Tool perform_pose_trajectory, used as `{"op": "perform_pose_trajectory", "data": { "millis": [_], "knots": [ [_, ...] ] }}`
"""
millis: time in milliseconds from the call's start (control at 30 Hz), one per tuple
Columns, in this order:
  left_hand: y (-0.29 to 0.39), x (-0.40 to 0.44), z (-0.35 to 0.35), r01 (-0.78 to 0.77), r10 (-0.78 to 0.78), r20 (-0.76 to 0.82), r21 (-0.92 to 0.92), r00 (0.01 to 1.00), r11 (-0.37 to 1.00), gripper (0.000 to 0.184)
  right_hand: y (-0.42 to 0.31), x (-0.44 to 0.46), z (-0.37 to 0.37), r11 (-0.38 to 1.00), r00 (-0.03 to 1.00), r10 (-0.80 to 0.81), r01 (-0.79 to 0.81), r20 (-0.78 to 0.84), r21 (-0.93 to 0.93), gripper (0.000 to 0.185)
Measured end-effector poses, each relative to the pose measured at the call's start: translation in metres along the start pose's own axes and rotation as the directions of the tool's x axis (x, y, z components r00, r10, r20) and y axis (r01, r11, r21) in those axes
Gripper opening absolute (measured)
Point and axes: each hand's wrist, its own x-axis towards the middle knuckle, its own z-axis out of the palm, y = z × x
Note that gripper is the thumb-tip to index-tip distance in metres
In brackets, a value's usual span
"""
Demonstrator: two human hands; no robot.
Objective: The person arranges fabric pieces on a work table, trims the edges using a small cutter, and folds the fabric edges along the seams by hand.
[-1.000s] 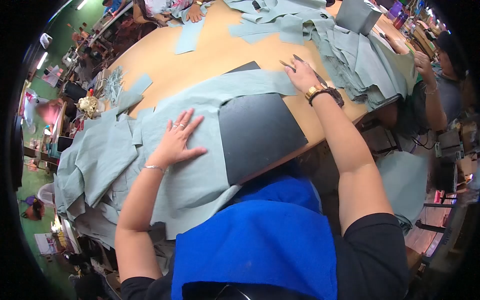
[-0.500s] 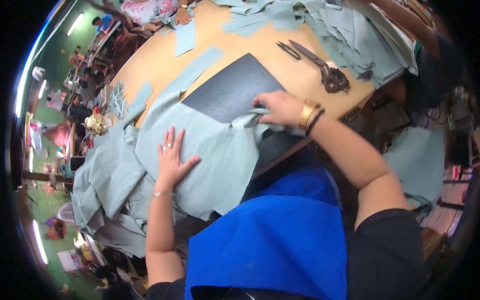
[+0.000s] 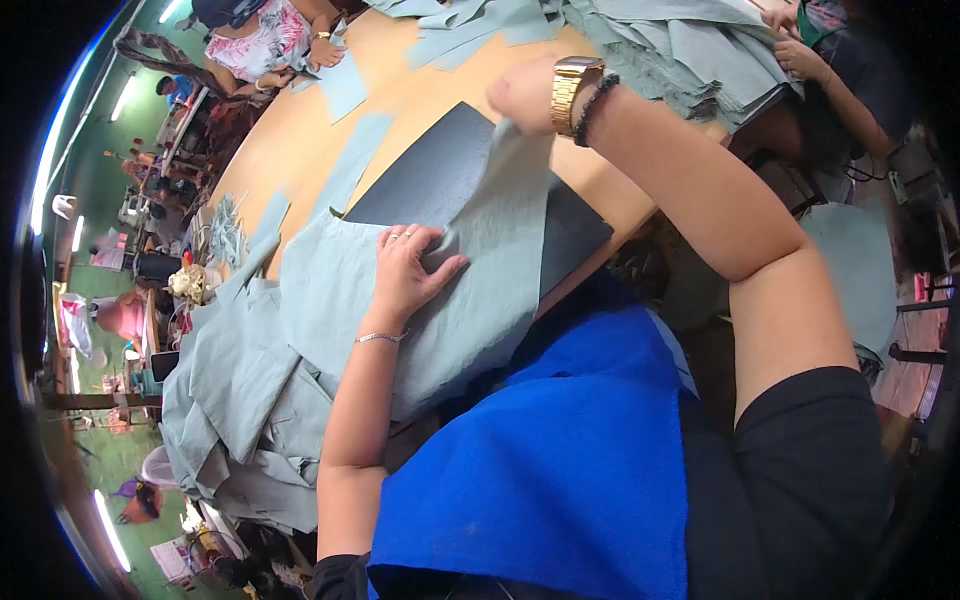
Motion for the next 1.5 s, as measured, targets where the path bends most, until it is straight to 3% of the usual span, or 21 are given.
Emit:
{"op": "perform_pose_trajectory", "data": {
  "millis": [100,133,233,300,400,500,733,900,1000,1200,1300,1400,1500],
  "knots": [
    [0.000,0.000,0.002,0.087,-0.089,0.033,0.051,0.995,0.995,0.041,0.015,-0.013,0.018,0.969,0.911,-0.044,-0.061,-0.411,-0.240,0.035],
    [0.001,0.001,0.002,0.080,-0.081,0.023,0.062,0.996,0.995,0.041,0.002,-0.015,0.004,0.994,0.957,-0.023,-0.010,-0.289,-0.111,0.045],
    [0.004,0.004,0.002,0.071,-0.073,0.023,0.067,0.997,0.995,0.042,-0.030,-0.010,0.038,0.891,0.903,-0.252,0.357,-0.348,0.281,0.043],
    [0.004,0.009,0.001,0.075,-0.076,0.063,0.032,0.995,0.997,0.043,-0.050,-0.003,0.067,0.761,0.858,-0.377,0.502,-0.349,0.411,0.036],
    [0.006,0.014,-0.006,0.103,-0.107,0.153,0.037,0.982,0.994,0.039,-0.060,0.009,0.086,0.707,0.879,-0.433,0.468,-0.199,0.530,0.022],
    [-0.010,0.012,-0.001,0.095,-0.096,0.128,0.010,0.987,0.995,0.029,-0.060,0.013,0.087,0.703,0.910,-0.385,0.399,-0.157,0.588,0.012],
    [-0.023,0.018,-0.015,0.056,-0.069,0.166,0.084,0.984,0.995,0.017,-0.053,0.000,0.108,0.714,0.847,-0.354,0.519,-0.398,0.470,0.009],
    [-0.037,0.013,-0.015,-0.160,0.141,0.104,0.211,0.985,0.964,0.021,-0.055,-0.012,0.123,0.755,0.730,-0.389,0.602,-0.562,0.259,0.016],
    [-0.038,0.011,-0.013,-0.217,0.200,0.087,0.274,0.976,0.937,0.023,-0.057,-0.017,0.126,0.791,0.785,-0.391,0.553,-0.480,0.262,0.019],
    [-0.038,0.007,-0.011,-0.266,0.255,0.078,0.354,0.964,0.897,0.025,-0.073,-0.032,0.115,0.894,0.828,-0.371,0.441,-0.420,0.080,0.027],
    [-0.037,0.009,-0.011,-0.271,0.267,0.063,0.363,0.962,0.892,0.024,-0.087,-0.032,0.112,0.911,0.801,-0.394,0.403,-0.451,-0.081,0.031],
    [-0.036,0.009,-0.013,-0.259,0.253,0.061,0.344,0.965,0.903,0.024,-0.103,-0.036,0.111,0.942,0.857,-0.314,0.336,-0.409,-0.019,0.033],
    [-0.047,0.006,-0.017,-0.246,0.247,0.042,0.347,0.968,0.905,0.024,-0.106,-0.034,0.109,0.936,0.846,-0.322,0.352,-0.424,-0.007,0.033]
  ]
}}
